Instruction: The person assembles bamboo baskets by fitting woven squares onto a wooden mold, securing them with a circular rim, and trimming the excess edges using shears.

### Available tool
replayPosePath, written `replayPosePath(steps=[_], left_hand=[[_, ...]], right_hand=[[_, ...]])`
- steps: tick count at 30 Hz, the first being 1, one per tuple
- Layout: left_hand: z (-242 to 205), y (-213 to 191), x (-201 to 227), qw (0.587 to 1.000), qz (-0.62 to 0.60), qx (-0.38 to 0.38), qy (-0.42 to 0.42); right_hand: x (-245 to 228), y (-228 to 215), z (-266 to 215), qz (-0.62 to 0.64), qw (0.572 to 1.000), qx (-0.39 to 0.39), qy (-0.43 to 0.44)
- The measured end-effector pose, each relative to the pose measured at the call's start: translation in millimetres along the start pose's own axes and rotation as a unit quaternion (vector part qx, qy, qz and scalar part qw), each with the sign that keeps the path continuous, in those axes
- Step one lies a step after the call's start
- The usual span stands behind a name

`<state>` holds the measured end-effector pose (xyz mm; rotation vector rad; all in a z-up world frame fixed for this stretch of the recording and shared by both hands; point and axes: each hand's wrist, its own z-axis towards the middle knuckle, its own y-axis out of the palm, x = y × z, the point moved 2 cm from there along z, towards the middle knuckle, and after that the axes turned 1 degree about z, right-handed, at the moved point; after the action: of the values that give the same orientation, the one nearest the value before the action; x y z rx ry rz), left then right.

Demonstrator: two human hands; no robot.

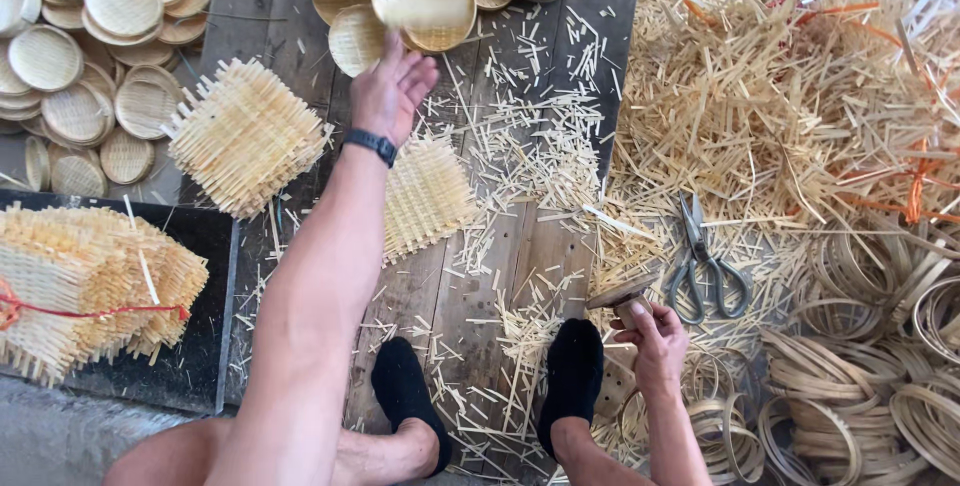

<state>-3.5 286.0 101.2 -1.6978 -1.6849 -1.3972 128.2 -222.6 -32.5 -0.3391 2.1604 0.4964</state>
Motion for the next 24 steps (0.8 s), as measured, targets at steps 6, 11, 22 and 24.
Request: replayPosePath(steps=[6, 11, 22, 24], left_hand=[[-68, 31, -82, 0.95, 0.276, -0.096, -0.109], [-188, 8, -234, 0.882, 0.227, -0.131, -0.391], [-171, -47, -224, 0.884, 0.459, -0.066, -0.062], [-146, -64, -188, 0.77, 0.631, -0.022, 0.096]], right_hand=[[-13, 30, -5, 0.001, 0.998, -0.058, 0.012], [-24, 73, -9, 0.033, 0.977, -0.211, 0.019], [2, 101, 7, -0.17, 0.971, -0.143, 0.091], [14, 104, 9, -0.1, 0.979, -0.151, 0.088]])
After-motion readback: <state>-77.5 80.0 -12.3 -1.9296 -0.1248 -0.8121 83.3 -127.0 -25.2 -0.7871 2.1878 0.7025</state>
